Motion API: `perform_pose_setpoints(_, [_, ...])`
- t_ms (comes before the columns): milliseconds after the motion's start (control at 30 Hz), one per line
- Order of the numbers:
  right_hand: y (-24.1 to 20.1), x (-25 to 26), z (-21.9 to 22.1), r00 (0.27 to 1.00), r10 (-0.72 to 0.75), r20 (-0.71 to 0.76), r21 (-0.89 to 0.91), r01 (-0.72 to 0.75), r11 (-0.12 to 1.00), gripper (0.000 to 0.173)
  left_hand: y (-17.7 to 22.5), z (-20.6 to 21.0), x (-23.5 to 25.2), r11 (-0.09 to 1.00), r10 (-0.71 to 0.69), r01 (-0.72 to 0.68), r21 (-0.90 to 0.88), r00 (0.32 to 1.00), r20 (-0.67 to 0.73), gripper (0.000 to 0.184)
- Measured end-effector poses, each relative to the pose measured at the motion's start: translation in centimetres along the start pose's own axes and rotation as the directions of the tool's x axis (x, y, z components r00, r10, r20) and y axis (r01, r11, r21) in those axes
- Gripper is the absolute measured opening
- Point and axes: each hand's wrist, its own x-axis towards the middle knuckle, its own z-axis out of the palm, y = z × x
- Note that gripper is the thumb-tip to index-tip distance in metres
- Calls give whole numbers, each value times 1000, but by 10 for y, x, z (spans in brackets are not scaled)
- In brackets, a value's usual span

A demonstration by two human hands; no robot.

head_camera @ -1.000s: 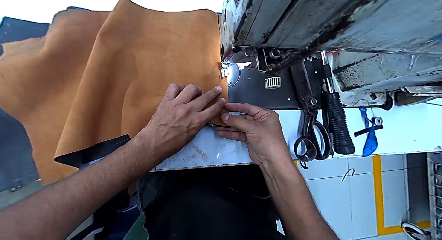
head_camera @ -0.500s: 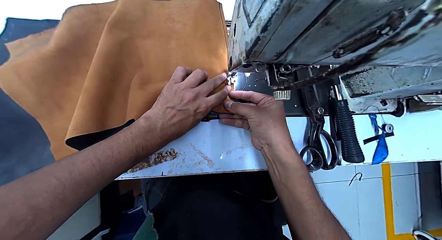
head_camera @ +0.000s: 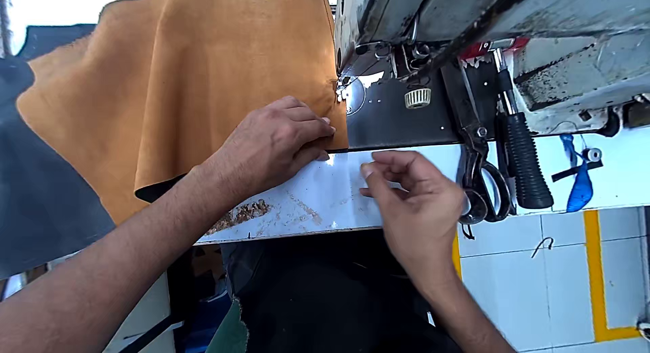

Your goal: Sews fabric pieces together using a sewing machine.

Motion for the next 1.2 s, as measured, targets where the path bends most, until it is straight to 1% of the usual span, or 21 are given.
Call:
perform_pose_setpoints(67, [5,-10,9,992,-126,10,-116,126,985,21,0,-2,2,1000,-8,8,-16,1000,4,28])
perform_pose_setpoints(167, [6,-12,24,964,-260,64,-260,267,928,26,4,-2,6,998,-56,56,-18,998,-19,27])
perform_pose_setpoints(300, [7,-11,45,908,-358,219,-365,417,833,46,3,-2,9,988,-123,116,-105,990,-63,24])
perform_pose_setpoints(400, [7,-10,56,876,-346,335,-425,468,775,69,-2,-5,9,964,-209,196,-183,976,-57,24])
perform_pose_setpoints(500, [8,-10,61,870,-337,361,-485,483,728,80,-5,-8,11,916,-321,305,-259,947,-22,24])
perform_pose_setpoints(600, [9,-10,67,856,-332,396,-493,504,710,94,-5,-9,12,898,-346,329,-294,938,-8,24])
perform_pose_setpoints(667, [7,-10,72,850,-313,423,-508,508,695,99,-2,-7,10,935,-294,277,-220,955,-46,24])
perform_pose_setpoints(733, [6,-10,73,849,-307,431,-525,512,680,98,1,2,4,982,-170,160,-105,981,-95,25])
perform_pose_setpoints(800, [6,-11,74,849,-313,425,-530,514,675,94,2,10,-2,997,-72,73,10,992,-100,27])
perform_pose_setpoints(867, [7,-12,75,850,-319,419,-534,515,671,92,2,13,-4,995,-10,18,95,996,-85,30])
perform_pose_setpoints(967, [8,-12,75,853,-325,409,-526,511,680,90,2,14,-2,992,46,-38,124,997,-60,31])
perform_pose_setpoints(1067, [11,-10,74,852,-342,397,-503,513,696,88,-2,17,0,992,94,-89,89,994,-60,32])
perform_pose_setpoints(1200, [10,-3,73,849,-356,391,-481,518,707,85,-8,15,3,988,105,-97,124,993,-57,33])
